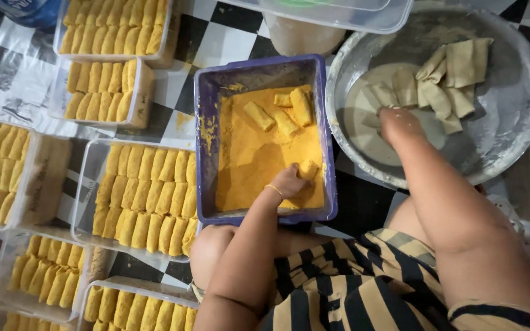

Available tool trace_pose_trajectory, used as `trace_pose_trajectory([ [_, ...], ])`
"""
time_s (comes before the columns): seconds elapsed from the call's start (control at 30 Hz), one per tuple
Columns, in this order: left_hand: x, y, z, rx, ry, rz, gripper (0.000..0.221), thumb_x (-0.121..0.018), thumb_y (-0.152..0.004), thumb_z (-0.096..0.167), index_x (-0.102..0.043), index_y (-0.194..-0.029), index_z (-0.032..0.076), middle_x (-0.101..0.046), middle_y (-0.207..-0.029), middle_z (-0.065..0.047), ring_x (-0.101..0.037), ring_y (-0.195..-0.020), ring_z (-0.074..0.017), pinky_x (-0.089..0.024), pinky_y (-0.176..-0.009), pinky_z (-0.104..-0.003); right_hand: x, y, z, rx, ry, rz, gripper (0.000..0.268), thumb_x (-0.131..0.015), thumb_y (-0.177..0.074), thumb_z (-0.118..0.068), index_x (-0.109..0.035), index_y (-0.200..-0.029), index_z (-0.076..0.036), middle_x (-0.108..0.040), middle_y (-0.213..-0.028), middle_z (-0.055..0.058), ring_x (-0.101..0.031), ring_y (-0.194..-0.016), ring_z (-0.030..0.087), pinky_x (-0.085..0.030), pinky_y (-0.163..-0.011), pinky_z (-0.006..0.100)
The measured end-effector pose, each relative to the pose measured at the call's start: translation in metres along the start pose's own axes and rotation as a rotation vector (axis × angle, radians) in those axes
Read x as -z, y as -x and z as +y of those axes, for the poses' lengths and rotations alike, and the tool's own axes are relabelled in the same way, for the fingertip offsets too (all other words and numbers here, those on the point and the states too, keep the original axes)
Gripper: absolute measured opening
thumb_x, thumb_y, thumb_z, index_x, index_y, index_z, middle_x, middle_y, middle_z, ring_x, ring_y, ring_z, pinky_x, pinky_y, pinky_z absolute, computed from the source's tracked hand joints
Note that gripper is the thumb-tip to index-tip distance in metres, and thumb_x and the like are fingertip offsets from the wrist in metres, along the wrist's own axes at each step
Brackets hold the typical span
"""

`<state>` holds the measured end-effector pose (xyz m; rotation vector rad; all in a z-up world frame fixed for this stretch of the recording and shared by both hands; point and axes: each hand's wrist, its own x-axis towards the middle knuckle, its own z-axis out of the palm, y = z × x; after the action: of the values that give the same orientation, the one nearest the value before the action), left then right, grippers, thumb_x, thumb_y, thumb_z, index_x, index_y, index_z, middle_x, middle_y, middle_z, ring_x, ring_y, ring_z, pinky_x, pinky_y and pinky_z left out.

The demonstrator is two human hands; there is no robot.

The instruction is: Coating spring rolls in a liquid batter and then a yellow powder before placing them in trays.

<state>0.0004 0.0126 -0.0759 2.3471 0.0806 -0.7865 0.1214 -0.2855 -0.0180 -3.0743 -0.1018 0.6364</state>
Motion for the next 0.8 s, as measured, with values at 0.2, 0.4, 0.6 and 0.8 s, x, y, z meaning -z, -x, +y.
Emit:
trace_pose_trajectory([
  [0.2, 0.02, 0.023, 0.025, -0.095, 1.151, 0.209, 0.046, -0.075, -0.094, 0.015, -0.053, -0.134, 0.004, -0.063, -0.124, -0.019, -0.066, -0.111, -0.0288, -0.057, -0.092, -0.039, -0.011, -0.013, 0.018, -0.083, -0.492, -0.037, 0.042, -0.069, -0.098, -0.022, -0.068, -0.135, -0.003, -0.071, -0.129, 0.025, -0.063, -0.125, 0.045, -0.051, -0.104, 0.058],
  [0.4, 0.001, -0.004, -0.004, -0.376, 0.108, 0.605, 0.04, -0.077, -0.081, 0.029, -0.059, -0.116, 0.021, -0.063, -0.119, 0.0, -0.058, -0.121, -0.0223, -0.048, -0.101, -0.045, 0.034, 0.019, 0.005, -0.088, -1.837, -0.129, 0.011, -0.071, -0.093, -0.014, -0.062, -0.094, -0.007, -0.057, -0.075, 0.007, -0.062, -0.061, 0.018, -0.057, -0.057, 0.032],
  [0.6, 0.039, 0.063, 0.042, 0.088, -0.623, -0.285, 0.105, -0.043, -0.082, 0.089, -0.035, -0.152, 0.012, -0.061, -0.144, -0.013, -0.029, -0.149, -0.0301, -0.022, -0.119, -0.06, 0.046, 0.024, -0.004, -0.171, -1.974, -0.055, 0.025, -0.066, -0.102, -0.027, -0.059, -0.122, -0.014, -0.056, -0.087, -0.001, -0.049, -0.055, 0.002, -0.039, -0.044, 0.01],
  [0.8, 0.023, 0.027, 0.012, 0.015, -0.586, -0.301, 0.056, -0.052, -0.095, 0.047, -0.06, -0.14, 0.015, -0.067, -0.138, -0.013, -0.062, -0.13, -0.0321, -0.053, -0.107, -0.043, 0.1, 0.121, -0.059, 0.203, -1.561, -0.024, 0.074, -0.057, -0.082, 0.021, -0.041, -0.152, 0.008, -0.054, -0.141, 0.037, -0.064, -0.115, 0.052, -0.065, -0.08, 0.054],
])
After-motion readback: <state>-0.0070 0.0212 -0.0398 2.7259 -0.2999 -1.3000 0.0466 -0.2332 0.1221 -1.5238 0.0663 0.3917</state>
